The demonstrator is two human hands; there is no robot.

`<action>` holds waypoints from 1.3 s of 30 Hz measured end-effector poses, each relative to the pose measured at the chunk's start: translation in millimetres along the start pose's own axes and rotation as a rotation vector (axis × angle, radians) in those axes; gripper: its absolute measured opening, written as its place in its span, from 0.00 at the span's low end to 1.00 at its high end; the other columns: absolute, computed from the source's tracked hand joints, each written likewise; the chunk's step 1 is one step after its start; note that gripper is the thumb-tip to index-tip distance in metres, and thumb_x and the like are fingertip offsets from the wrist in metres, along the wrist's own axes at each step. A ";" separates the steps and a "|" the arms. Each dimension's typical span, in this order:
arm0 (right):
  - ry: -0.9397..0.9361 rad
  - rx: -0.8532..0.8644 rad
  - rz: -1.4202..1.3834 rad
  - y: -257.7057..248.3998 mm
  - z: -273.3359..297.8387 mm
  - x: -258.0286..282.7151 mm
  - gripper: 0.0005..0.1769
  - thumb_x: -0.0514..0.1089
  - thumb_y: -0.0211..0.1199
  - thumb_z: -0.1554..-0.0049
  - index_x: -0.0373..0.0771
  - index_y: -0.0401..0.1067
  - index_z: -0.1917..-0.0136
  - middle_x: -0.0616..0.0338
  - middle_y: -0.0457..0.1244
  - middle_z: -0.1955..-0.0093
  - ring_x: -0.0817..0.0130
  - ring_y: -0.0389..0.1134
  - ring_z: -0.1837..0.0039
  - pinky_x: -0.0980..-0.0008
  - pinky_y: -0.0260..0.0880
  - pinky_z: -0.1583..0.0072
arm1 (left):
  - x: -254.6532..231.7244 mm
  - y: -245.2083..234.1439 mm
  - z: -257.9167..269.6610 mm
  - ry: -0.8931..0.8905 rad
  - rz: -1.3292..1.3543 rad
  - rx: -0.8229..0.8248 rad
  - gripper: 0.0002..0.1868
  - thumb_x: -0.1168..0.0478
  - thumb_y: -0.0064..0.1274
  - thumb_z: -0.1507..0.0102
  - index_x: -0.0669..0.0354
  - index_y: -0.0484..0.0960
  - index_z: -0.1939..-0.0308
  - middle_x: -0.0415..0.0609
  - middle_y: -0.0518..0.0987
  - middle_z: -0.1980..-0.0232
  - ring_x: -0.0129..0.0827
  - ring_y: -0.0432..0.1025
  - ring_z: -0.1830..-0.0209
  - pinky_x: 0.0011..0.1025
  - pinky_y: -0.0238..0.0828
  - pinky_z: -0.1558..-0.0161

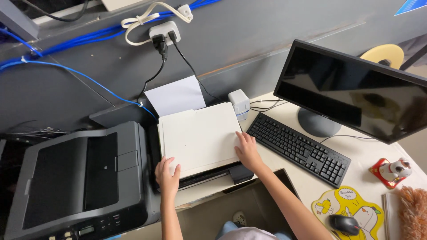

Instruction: The person uses a fluffy duster to wipe the surface of a desk and the covers of several books and paper packages. They repeatedly pick up the items, dust them, and place them into a black mesh tray next to a printer.

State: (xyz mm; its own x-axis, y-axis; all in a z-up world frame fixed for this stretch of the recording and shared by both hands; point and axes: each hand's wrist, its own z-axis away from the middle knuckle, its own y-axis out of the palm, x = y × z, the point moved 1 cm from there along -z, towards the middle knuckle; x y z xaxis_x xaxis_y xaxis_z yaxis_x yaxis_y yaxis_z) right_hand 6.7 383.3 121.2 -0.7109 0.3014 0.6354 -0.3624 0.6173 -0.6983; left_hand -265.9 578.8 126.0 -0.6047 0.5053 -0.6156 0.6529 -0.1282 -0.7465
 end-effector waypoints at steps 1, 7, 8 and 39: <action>0.003 0.005 0.000 -1.1 1.2 0.2 0.38 0.36 0.65 0.48 0.38 0.58 0.26 0.42 0.57 0.31 0.41 0.57 0.35 0.50 0.60 0.33 | 3.3 1.3 0.2 -0.004 -0.001 0.004 0.21 0.59 0.63 0.40 0.53 0.80 0.43 0.54 0.71 0.29 0.54 0.59 0.28 0.46 0.56 0.32; -0.017 0.029 0.027 -11.2 2.9 12.9 0.38 0.38 0.67 0.48 0.38 0.58 0.26 0.43 0.55 0.30 0.41 0.56 0.32 0.50 0.59 0.31 | 10.1 5.2 0.9 -0.028 0.099 0.015 0.21 0.61 0.60 0.40 0.54 0.78 0.43 0.58 0.64 0.25 0.53 0.59 0.26 0.45 0.59 0.30; -0.011 0.038 0.026 -13.3 3.0 16.4 0.38 0.38 0.66 0.48 0.37 0.58 0.26 0.42 0.53 0.28 0.41 0.55 0.32 0.50 0.59 0.31 | 10.3 5.6 1.8 -0.031 0.082 0.009 0.21 0.62 0.60 0.40 0.54 0.78 0.42 0.59 0.63 0.24 0.54 0.58 0.25 0.45 0.59 0.31; 0.674 -0.306 0.026 -195.4 310.1 -178.3 0.37 0.37 0.64 0.46 0.40 0.58 0.25 0.47 0.59 0.34 0.55 0.66 0.38 0.60 0.66 0.35 | -322.4 138.2 165.0 0.767 0.509 0.852 0.07 0.65 0.49 0.34 0.60 0.82 0.55 0.53 0.83 0.55 0.50 0.75 0.50 0.42 0.70 0.44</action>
State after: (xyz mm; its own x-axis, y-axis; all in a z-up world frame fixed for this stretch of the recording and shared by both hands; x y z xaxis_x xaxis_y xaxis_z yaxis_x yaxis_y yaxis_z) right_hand 17.4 -16.4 42.2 -0.1576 0.6390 0.7529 -0.0964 0.7489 -0.6557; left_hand -56.0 257.3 179.7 0.2366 0.5654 -0.7901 0.0591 -0.8201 -0.5691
